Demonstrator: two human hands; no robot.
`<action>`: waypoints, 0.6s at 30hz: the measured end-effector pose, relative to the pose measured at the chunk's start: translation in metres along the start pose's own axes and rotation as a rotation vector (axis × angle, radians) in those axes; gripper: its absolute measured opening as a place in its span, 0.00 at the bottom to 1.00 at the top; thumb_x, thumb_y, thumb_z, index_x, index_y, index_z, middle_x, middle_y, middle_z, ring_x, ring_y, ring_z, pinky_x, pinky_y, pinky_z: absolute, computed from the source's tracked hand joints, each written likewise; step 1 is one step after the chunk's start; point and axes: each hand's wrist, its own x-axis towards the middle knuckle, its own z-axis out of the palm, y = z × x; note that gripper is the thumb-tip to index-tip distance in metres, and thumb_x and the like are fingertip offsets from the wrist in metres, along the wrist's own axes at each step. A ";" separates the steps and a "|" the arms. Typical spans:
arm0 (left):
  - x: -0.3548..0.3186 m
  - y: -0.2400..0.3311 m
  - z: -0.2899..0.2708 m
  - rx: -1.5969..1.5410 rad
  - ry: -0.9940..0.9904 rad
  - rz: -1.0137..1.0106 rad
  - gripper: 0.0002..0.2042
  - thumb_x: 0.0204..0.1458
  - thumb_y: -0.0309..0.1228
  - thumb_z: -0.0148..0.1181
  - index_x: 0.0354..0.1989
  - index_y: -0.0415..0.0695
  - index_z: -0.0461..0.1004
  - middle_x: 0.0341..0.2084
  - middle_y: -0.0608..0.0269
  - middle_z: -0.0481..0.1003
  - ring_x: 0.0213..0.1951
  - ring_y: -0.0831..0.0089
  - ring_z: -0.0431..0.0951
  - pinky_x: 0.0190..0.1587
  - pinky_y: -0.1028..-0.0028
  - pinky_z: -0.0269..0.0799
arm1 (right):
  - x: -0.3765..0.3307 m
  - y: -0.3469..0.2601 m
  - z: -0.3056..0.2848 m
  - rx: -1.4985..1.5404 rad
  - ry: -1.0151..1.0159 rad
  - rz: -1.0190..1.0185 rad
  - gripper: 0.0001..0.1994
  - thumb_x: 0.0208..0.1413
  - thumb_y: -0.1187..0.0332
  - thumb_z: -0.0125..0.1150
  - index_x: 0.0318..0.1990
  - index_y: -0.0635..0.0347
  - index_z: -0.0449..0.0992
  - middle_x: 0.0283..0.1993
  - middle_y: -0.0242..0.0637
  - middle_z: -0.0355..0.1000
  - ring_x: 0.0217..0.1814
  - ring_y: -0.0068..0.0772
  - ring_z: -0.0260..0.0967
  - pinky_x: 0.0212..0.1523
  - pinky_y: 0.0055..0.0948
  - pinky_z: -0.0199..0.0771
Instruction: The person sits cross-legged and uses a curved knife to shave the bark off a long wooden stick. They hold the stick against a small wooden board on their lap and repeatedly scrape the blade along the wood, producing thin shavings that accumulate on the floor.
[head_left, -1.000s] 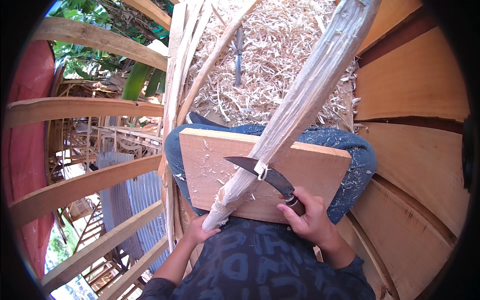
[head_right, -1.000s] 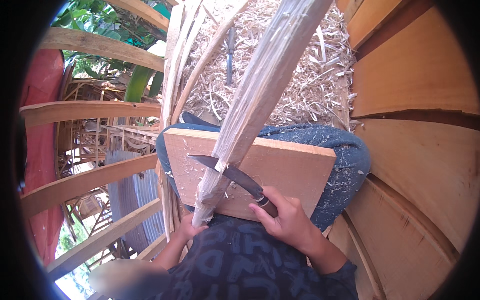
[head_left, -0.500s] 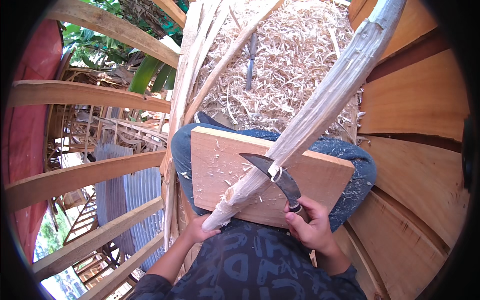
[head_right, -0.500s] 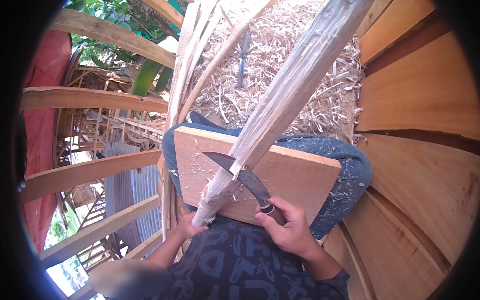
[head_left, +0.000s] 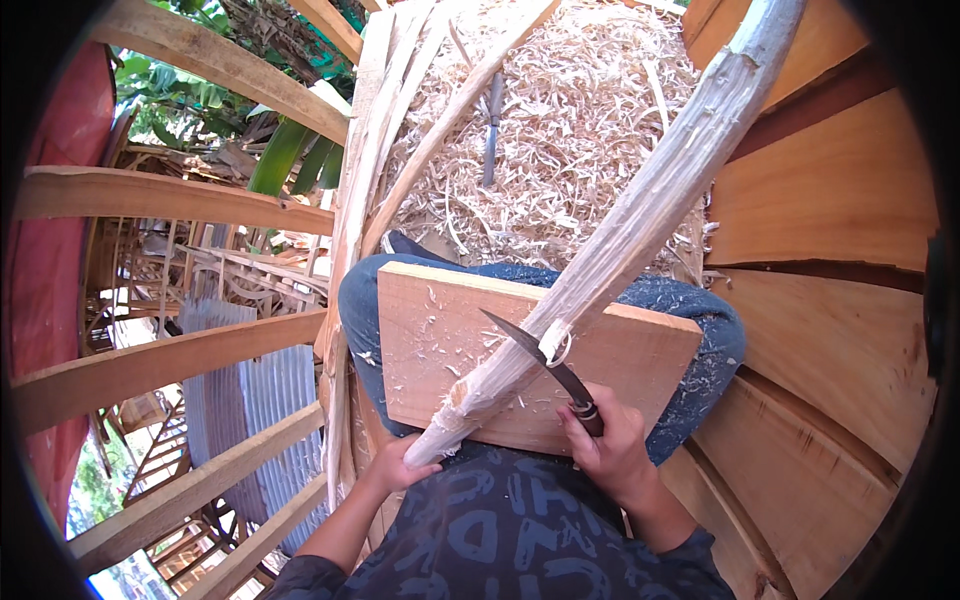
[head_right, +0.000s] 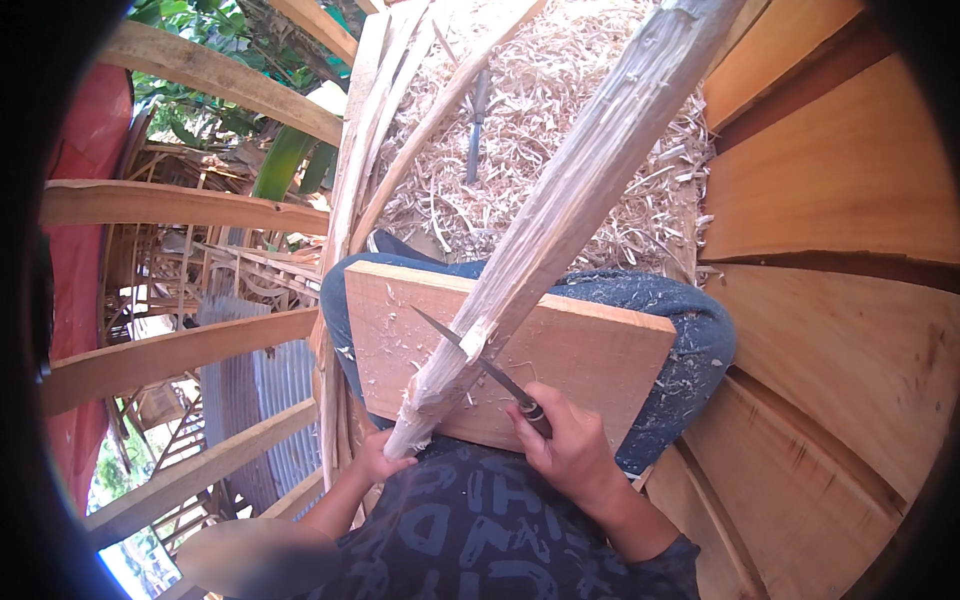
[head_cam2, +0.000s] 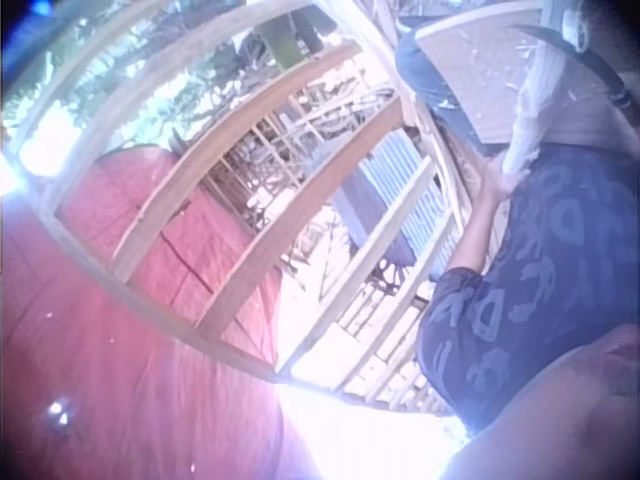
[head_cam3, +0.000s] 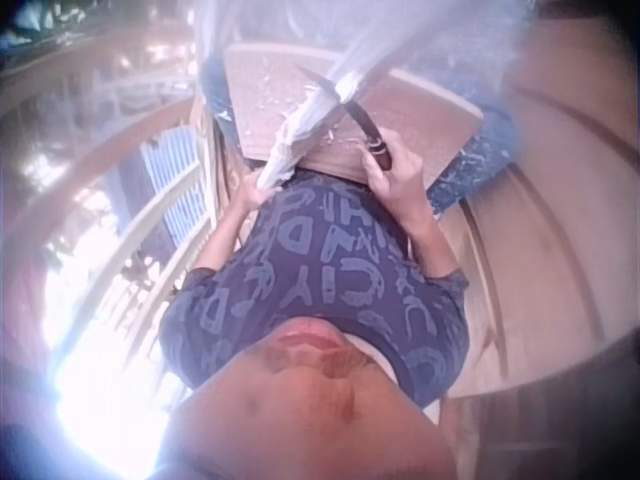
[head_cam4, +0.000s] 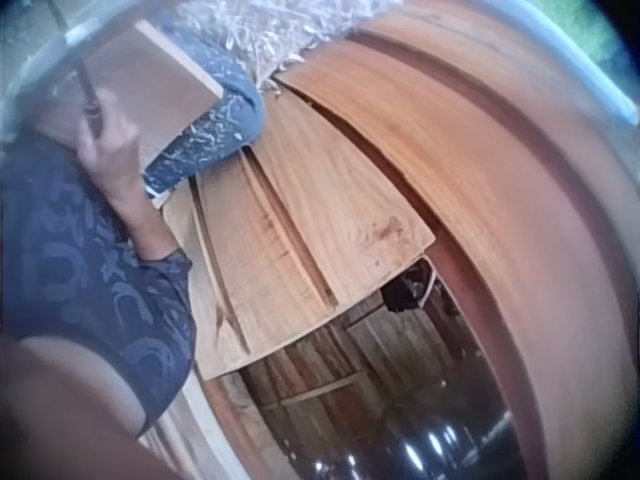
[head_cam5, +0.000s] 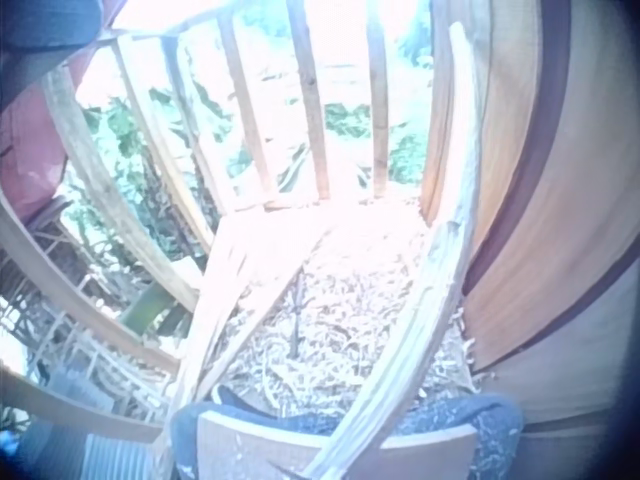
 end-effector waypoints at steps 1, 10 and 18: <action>0.000 0.003 0.001 -0.006 0.010 -0.002 0.19 0.39 0.32 0.68 0.40 0.37 0.74 0.29 0.56 0.78 0.32 0.70 0.79 0.37 0.73 0.71 | 0.000 -0.003 -0.003 0.079 -0.057 0.071 0.10 0.49 0.74 0.61 0.38 0.67 0.68 0.22 0.42 0.70 0.21 0.33 0.71 0.21 0.26 0.66; 0.000 0.000 0.000 0.027 -0.011 -0.003 0.19 0.38 0.29 0.68 0.40 0.36 0.74 0.29 0.56 0.78 0.32 0.70 0.78 0.38 0.73 0.71 | 0.002 -0.014 -0.028 0.606 -0.198 0.447 0.08 0.53 0.71 0.58 0.37 0.67 0.71 0.27 0.32 0.69 0.28 0.17 0.65 0.29 0.21 0.64; -0.001 -0.005 0.000 0.017 -0.001 -0.008 0.19 0.37 0.30 0.69 0.40 0.36 0.73 0.29 0.57 0.78 0.31 0.71 0.78 0.37 0.74 0.71 | 0.000 -0.010 -0.011 0.214 -0.075 0.172 0.09 0.51 0.73 0.58 0.38 0.67 0.68 0.23 0.40 0.69 0.22 0.31 0.69 0.23 0.25 0.65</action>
